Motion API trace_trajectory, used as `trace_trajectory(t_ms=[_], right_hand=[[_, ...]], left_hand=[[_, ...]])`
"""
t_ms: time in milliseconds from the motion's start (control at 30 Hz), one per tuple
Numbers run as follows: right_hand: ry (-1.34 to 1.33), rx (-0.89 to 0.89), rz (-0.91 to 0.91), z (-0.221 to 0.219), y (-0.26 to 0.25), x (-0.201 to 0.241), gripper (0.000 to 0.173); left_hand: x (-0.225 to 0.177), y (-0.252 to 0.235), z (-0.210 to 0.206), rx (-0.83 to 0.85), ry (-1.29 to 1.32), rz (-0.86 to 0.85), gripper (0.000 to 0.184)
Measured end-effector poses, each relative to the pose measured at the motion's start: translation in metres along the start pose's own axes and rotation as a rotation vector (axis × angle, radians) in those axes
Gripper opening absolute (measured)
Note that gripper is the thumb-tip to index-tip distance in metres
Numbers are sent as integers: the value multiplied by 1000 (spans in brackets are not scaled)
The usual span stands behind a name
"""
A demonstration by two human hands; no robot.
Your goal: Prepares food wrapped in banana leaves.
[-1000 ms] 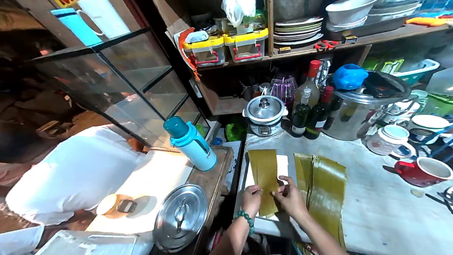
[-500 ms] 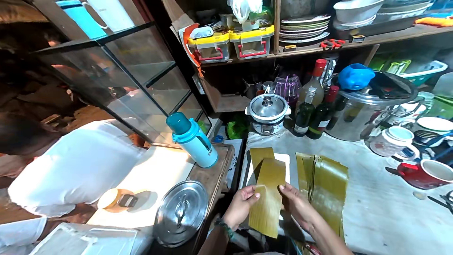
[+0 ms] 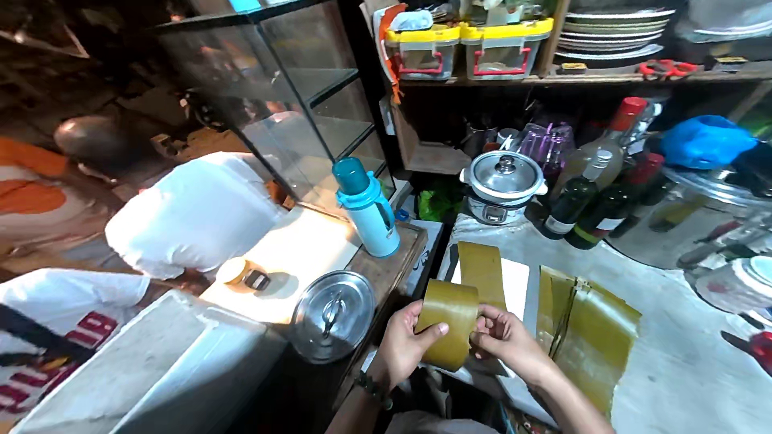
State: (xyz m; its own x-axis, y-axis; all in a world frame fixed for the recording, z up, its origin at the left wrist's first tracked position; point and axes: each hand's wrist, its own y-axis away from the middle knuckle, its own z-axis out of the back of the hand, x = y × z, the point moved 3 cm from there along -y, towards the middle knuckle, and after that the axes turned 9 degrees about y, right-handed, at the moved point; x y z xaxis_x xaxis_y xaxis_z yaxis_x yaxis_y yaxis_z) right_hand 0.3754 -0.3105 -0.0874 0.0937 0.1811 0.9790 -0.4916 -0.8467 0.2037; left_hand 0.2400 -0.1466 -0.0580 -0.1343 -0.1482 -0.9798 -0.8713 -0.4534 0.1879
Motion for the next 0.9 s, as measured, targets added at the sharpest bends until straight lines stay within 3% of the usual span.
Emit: trace_trajectory(t_ms=[200,333,500,567,667,733,800,900], right_hand=[[146,26,13,-41,-23,12,54],[223,1,87,-90,-37,18,50],[305,69,121,-173,-51,33,43],[361,92,75,-204,-63,29,42],[343,143,-41,-253,-83,3,43],[349,194,-141,-292,-90,-19,39],[337,253,-220,-337,-95,-44,32],[298,298,-311,-403,-97,-66,26]], left_hand=[[-1,42,31,-228,-123,-134,30],[-6,81,55,-374,-195,-193,25],[-16,148,96,-615,-358,-395,20],[-33,185,121,-727,-267,-500,23],[-72,257,174,-753,-95,-695,25],[-95,317,203,-900,-66,-757,27],[-109,369,225,-1052,-33,-759,34],[-103,413,250,-1138,34,-684,45]])
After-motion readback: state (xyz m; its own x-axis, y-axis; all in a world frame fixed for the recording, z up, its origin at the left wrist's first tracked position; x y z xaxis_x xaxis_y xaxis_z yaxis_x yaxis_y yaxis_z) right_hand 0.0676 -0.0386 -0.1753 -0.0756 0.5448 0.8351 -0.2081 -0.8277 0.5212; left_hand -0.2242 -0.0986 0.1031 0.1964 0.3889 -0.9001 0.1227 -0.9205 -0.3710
